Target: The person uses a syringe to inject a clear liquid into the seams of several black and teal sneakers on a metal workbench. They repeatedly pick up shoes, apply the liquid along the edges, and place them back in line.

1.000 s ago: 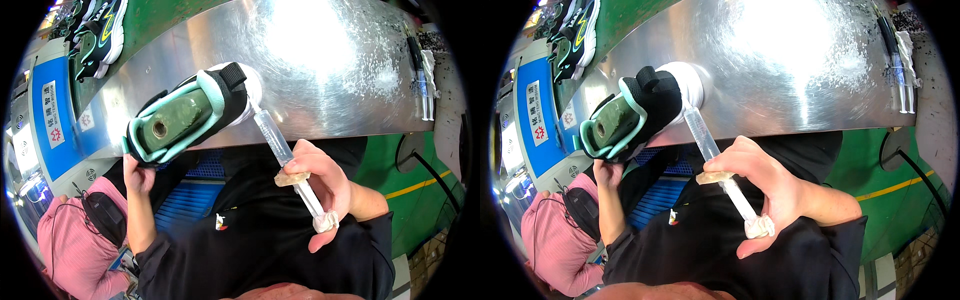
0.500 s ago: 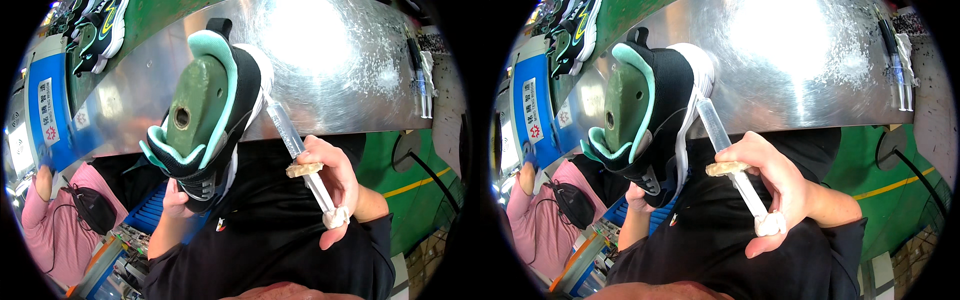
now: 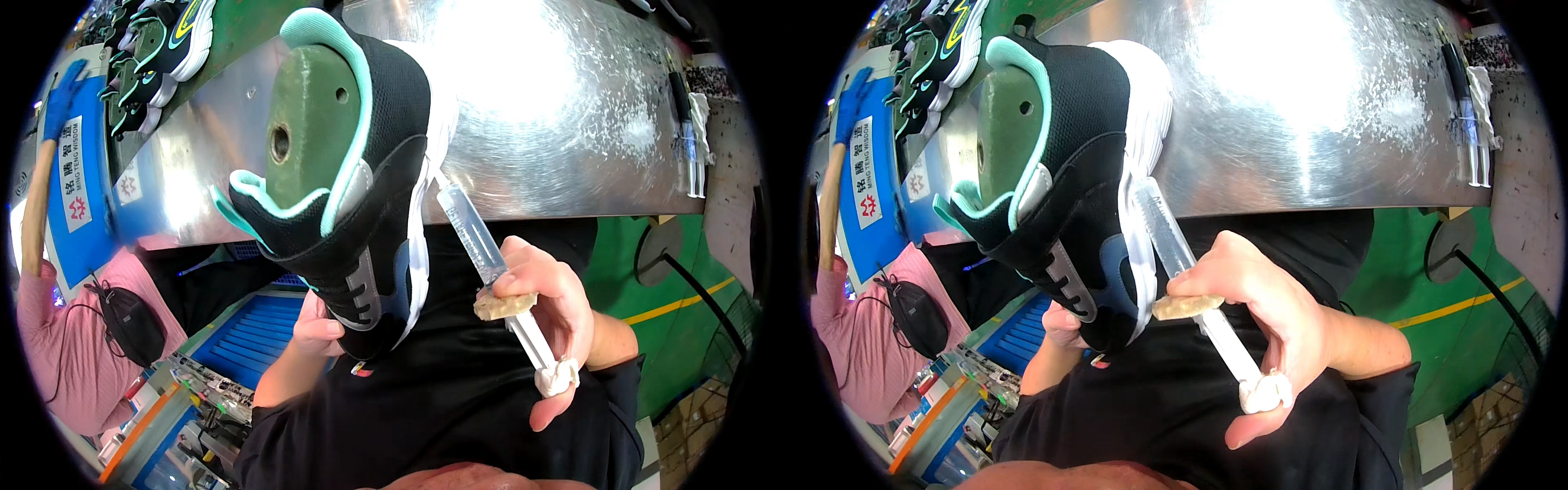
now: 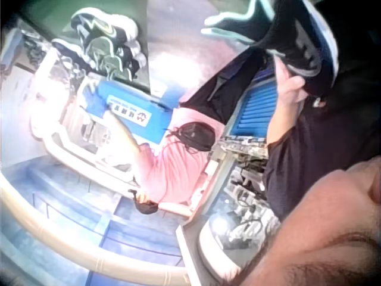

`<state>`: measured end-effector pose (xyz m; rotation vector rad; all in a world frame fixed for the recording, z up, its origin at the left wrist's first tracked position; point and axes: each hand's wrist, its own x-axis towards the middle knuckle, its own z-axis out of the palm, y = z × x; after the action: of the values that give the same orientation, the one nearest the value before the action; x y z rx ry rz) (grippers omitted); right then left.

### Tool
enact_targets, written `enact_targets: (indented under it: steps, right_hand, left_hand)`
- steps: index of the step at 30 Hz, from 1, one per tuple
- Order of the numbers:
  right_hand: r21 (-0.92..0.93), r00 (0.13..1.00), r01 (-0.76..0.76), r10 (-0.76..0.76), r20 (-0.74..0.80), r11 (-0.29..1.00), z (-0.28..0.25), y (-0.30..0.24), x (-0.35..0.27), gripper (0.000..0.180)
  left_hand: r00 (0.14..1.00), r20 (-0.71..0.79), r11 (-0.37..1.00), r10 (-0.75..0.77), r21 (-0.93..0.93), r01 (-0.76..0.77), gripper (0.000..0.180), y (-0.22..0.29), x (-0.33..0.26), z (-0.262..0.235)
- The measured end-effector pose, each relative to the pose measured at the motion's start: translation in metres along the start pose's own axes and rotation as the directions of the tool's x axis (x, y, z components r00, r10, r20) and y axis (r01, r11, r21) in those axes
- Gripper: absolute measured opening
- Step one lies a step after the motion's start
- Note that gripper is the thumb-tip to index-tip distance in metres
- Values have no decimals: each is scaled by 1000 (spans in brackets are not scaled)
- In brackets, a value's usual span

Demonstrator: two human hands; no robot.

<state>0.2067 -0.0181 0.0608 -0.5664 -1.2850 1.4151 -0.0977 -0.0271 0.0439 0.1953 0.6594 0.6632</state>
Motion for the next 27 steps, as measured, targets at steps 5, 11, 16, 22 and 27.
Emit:
enact_targets:
  steps: [5,11,16,22,27]
  right_hand:
    - [3,1000,4,-4,31,1000,4,-3,4,101]
    - [-22,997,-28,29,69,999,7,-11,10,98]
    - [46,988,-138,134,70,989,9,-33,6,97]
    - [98,946,-324,320,49,941,12,-73,-6,95]
    - [23,913,-404,402,74,914,10,-107,-21,89]
  left_hand:
    - [996,-51,997,-71,4,72,83,-10,0,2]
    - [983,-65,981,-169,82,174,92,-10,15,9]
    - [979,20,979,-202,-2,202,83,-9,21,5]
    - [944,133,926,-300,-195,322,48,-12,27,1]
    - [884,439,899,-159,-305,314,44,-22,54,27]
